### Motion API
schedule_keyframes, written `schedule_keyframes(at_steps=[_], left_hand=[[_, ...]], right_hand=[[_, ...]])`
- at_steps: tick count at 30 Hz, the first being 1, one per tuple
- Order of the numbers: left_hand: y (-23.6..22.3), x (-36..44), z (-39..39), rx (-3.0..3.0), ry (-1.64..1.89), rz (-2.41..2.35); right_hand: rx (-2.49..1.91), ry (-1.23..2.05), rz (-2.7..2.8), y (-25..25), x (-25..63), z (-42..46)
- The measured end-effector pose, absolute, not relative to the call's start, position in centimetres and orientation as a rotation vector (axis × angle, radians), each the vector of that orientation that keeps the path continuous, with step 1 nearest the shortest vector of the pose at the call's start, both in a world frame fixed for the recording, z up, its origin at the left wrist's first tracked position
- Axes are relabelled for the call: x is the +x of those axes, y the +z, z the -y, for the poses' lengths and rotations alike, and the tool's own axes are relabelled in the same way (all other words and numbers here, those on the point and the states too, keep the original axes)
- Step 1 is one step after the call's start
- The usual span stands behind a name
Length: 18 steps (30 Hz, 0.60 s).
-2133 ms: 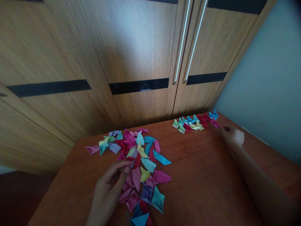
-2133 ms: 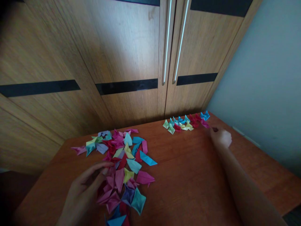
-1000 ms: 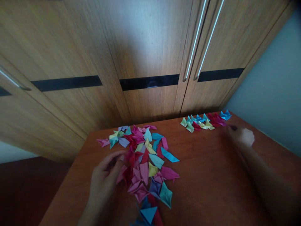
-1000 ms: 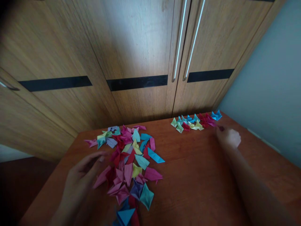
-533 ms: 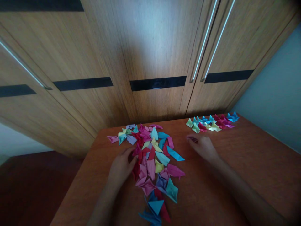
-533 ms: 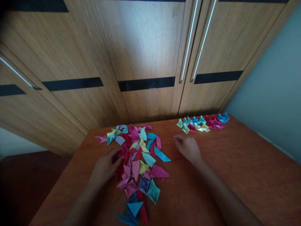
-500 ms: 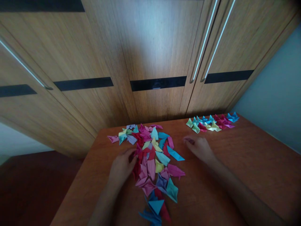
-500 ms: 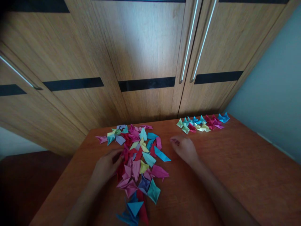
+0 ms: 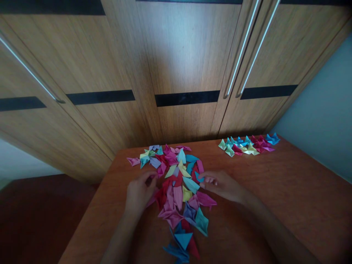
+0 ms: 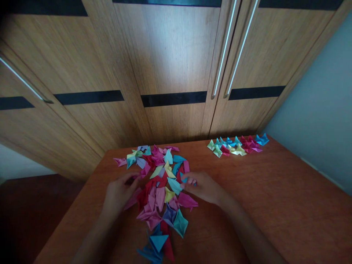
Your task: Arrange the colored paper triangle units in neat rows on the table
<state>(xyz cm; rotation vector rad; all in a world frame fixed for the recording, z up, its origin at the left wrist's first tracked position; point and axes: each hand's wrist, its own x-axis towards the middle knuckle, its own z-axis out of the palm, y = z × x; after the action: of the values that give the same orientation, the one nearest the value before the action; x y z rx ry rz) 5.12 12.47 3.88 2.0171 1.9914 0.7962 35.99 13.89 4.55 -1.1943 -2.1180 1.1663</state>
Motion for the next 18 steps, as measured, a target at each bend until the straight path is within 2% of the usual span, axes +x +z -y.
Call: schedule_keyframes(at_steps=[4, 9, 18], left_hand=[[4.8, 6.2, -11.8, 1.992, 1.072, -1.862], [5.6, 8.6, -10.8, 2.094, 1.146, -1.61], [5.2, 10.0, -9.9, 2.221, 1.155, -1.41]], right_hand=[[-1.056, 1.435, 2.352, 6.1, 35.9, -12.4], [-1.077, 1.138, 2.442, 4.8, 33.6, -12.0], [-1.108, 1.034, 2.068, 3.7, 32.8, -13.1]])
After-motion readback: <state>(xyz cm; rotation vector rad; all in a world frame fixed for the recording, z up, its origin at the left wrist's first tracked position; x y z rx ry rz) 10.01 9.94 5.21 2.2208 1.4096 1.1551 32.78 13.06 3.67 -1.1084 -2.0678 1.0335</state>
